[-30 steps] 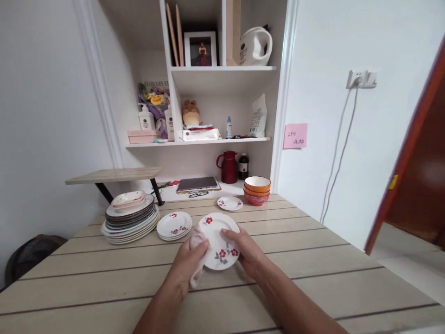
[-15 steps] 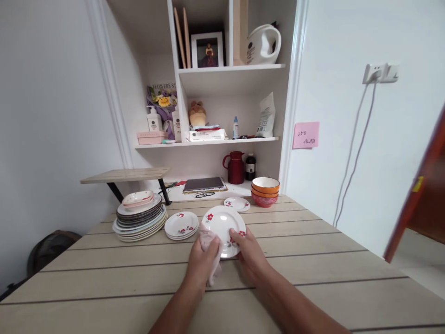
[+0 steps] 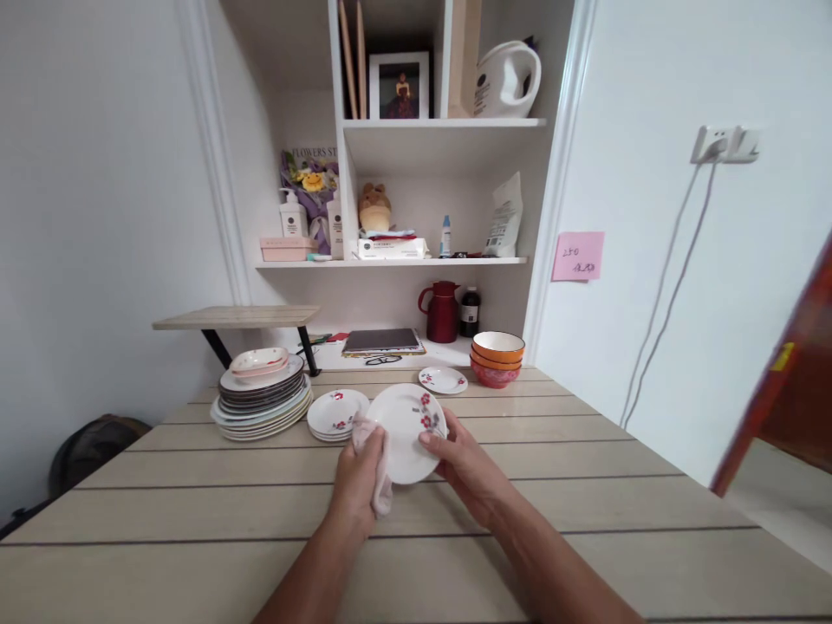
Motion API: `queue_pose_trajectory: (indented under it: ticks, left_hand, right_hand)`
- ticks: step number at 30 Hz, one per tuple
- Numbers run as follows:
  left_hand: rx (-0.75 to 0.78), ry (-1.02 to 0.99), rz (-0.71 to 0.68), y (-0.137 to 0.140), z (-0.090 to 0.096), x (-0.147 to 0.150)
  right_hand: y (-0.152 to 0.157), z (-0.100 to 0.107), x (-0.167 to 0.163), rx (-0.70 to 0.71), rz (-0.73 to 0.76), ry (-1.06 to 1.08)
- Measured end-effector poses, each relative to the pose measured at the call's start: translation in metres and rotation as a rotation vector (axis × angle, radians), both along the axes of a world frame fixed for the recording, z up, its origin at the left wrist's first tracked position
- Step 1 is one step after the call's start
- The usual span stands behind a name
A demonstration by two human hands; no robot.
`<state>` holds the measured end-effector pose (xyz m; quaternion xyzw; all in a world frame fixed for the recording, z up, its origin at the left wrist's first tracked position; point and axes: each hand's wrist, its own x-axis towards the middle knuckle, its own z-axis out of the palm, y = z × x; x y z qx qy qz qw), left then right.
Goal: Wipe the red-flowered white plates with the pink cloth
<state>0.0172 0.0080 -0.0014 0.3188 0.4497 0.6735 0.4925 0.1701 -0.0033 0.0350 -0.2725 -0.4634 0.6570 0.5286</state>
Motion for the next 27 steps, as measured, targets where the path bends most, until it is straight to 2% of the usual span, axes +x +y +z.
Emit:
queue_pose_trajectory:
  ticks: [2,4,9,12,18,21,23,24,27]
  left_hand:
    - [0.004,-0.064,0.089,0.005,-0.004,-0.003]
    - [0.010,-0.072,0.123,0.006,-0.005,-0.004]
    - [0.057,0.116,0.005,-0.003,0.000,0.007]
    - [0.074,0.250,-0.050,-0.010,0.009,0.014]
    - [0.023,0.345,-0.062,-0.014,0.018,0.005]
    - [-0.030,0.336,-0.219,-0.014,0.014,-0.001]
    - [-0.045,0.279,-0.308,-0.013,0.010,-0.002]
    - [-0.040,0.234,-0.309,-0.011,0.009,-0.001]
    - [0.000,0.048,-0.176,-0.005,0.005,0.002]
  right_hand:
    - [-0.002,-0.006,-0.012,0.021,0.046,0.055]
    - [-0.001,-0.012,-0.024,0.039,0.016,0.079]
    - [0.009,-0.019,-0.027,-0.104,-0.284,0.134]
    - [0.013,-0.014,-0.008,-0.115,-0.348,0.094]
    - [0.012,0.001,0.021,0.032,-0.174,-0.189]
    - [0.011,0.003,0.022,0.060,-0.174,-0.312]
    - [0.011,0.002,0.020,0.084,-0.181,-0.306]
    - [0.010,0.002,0.019,0.086,-0.177,-0.272]
    - [0.007,0.000,0.010,0.042,-0.127,-0.113]
